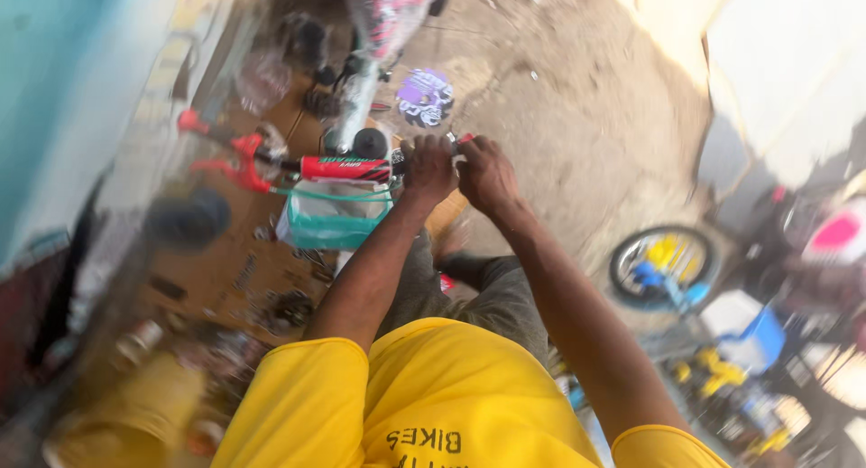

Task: The person assembles a child's bicycle by attaching a water bottle holder to the handlebars and securing a front basket. They use a screwdriver to tighten the components and wrap a plastic bag around the basket for protection.

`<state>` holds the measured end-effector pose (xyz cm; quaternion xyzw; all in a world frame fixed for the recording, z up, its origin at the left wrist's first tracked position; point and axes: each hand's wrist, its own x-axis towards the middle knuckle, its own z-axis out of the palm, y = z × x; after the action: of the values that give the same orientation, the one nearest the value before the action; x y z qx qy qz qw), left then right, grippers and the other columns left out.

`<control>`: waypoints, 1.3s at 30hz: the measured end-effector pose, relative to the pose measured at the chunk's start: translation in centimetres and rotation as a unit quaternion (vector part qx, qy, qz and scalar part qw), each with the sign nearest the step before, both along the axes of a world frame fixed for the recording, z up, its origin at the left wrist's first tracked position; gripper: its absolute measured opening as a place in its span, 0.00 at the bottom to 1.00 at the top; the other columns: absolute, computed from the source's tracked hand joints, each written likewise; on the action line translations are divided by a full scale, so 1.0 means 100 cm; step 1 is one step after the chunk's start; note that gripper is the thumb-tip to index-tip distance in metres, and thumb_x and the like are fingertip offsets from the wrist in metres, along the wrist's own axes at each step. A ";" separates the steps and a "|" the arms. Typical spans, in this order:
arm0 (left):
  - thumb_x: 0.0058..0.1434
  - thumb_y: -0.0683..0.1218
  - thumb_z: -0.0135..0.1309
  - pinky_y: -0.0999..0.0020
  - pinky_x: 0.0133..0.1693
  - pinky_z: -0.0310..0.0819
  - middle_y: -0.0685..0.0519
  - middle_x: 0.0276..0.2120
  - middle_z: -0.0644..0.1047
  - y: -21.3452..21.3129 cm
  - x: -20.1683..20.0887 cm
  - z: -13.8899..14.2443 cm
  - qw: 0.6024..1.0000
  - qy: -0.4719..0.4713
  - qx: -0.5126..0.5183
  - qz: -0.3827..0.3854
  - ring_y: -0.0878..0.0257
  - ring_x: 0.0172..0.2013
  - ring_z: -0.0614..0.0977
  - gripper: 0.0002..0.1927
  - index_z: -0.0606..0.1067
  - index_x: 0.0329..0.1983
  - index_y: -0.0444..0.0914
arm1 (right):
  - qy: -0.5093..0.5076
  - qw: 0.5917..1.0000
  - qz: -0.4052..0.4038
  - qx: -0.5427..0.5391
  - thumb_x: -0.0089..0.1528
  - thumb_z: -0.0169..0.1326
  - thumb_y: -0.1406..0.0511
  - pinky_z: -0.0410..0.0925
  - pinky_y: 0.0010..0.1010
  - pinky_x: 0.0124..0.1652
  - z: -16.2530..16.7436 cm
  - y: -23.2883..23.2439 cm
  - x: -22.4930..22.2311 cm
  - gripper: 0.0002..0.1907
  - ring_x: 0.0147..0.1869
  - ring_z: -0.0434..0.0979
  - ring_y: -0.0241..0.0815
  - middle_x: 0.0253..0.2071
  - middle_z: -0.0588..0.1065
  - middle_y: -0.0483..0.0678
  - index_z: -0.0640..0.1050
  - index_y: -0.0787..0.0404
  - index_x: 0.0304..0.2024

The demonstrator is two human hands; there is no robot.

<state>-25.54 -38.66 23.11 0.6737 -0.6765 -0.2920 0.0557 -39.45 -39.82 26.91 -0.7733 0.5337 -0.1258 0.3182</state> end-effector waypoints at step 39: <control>0.67 0.49 0.49 0.48 0.46 0.74 0.37 0.44 0.75 0.013 -0.066 -0.021 0.549 -0.180 -0.025 0.816 0.42 0.45 0.80 0.17 0.70 0.50 0.30 | -0.002 0.934 0.335 -0.121 0.63 0.70 0.58 0.63 0.57 0.55 -0.012 -0.422 0.189 0.36 0.60 0.67 0.66 0.57 0.67 0.66 0.67 0.70 0.63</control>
<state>-32.12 -37.39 21.05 0.9730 0.1607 0.0228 0.1639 -20.51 -82.04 25.70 -0.9398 0.2237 -0.0766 0.2468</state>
